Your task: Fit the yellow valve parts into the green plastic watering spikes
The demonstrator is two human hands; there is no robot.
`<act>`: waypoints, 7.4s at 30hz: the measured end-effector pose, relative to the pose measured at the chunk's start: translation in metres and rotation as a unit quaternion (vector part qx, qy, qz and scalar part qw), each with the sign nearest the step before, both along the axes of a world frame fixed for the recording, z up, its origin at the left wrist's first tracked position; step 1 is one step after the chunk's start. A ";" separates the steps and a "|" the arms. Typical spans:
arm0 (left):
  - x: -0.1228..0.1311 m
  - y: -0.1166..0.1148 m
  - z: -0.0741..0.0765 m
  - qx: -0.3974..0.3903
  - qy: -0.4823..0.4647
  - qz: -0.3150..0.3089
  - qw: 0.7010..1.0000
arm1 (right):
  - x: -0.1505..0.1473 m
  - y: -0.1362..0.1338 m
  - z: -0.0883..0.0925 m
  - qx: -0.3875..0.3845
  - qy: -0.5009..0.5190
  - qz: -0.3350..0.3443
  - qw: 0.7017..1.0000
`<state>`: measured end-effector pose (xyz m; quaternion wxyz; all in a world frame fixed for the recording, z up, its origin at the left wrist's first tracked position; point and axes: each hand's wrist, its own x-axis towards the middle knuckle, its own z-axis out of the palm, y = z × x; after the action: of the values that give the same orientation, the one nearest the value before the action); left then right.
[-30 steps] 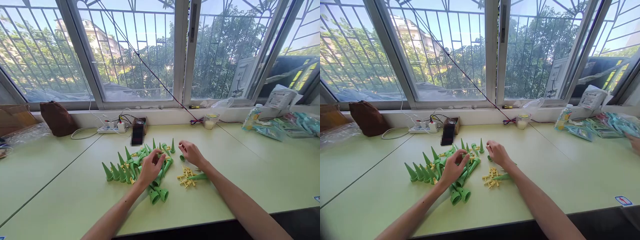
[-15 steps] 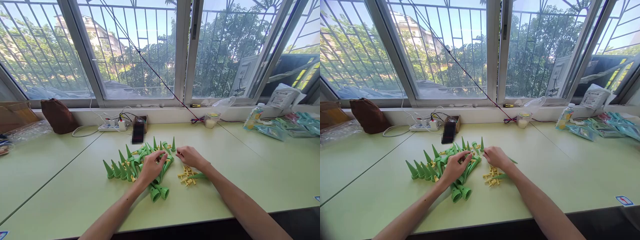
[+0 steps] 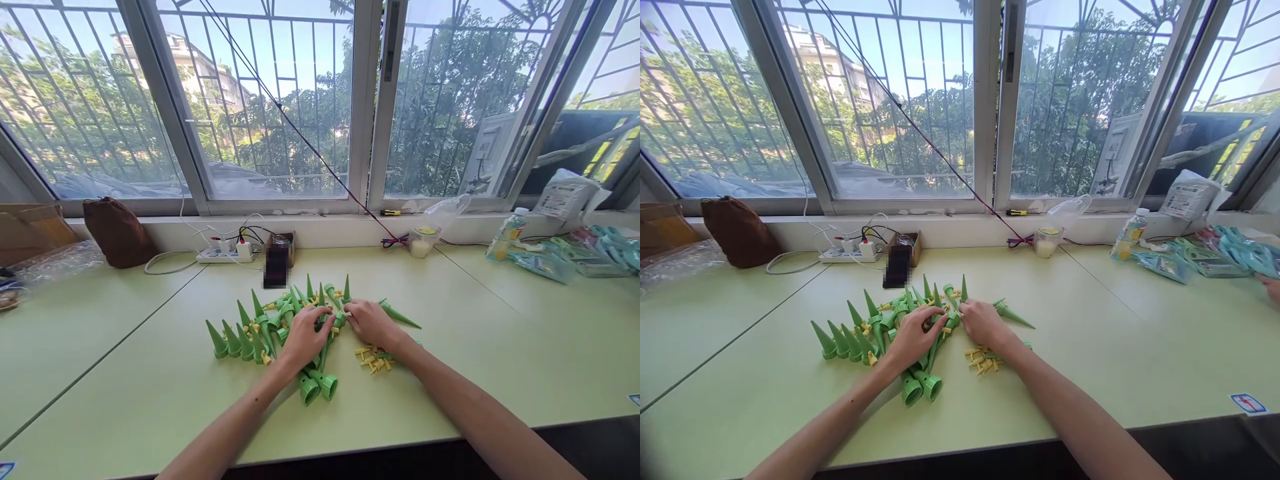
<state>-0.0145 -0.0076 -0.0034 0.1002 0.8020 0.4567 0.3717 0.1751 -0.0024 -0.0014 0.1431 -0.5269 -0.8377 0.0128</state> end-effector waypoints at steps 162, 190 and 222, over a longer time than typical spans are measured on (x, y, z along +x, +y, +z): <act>0.001 -0.004 0.008 -0.027 0.035 -0.065 0.997 | -0.002 -0.004 -0.011 -0.010 0.114 -0.004 0.993; -0.002 0.000 0.008 -0.016 -0.068 0.012 0.998 | -0.004 -0.004 -0.010 0.021 0.175 -0.016 0.984; -0.004 0.007 0.008 -0.076 -0.167 0.040 0.982 | -0.024 -0.011 -0.003 -0.333 0.751 0.126 0.556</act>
<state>-0.0183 -0.0003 0.0041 0.2208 0.6996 0.4925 0.4682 0.1516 -0.0131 -0.0044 0.5316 -0.2255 -0.4205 0.6998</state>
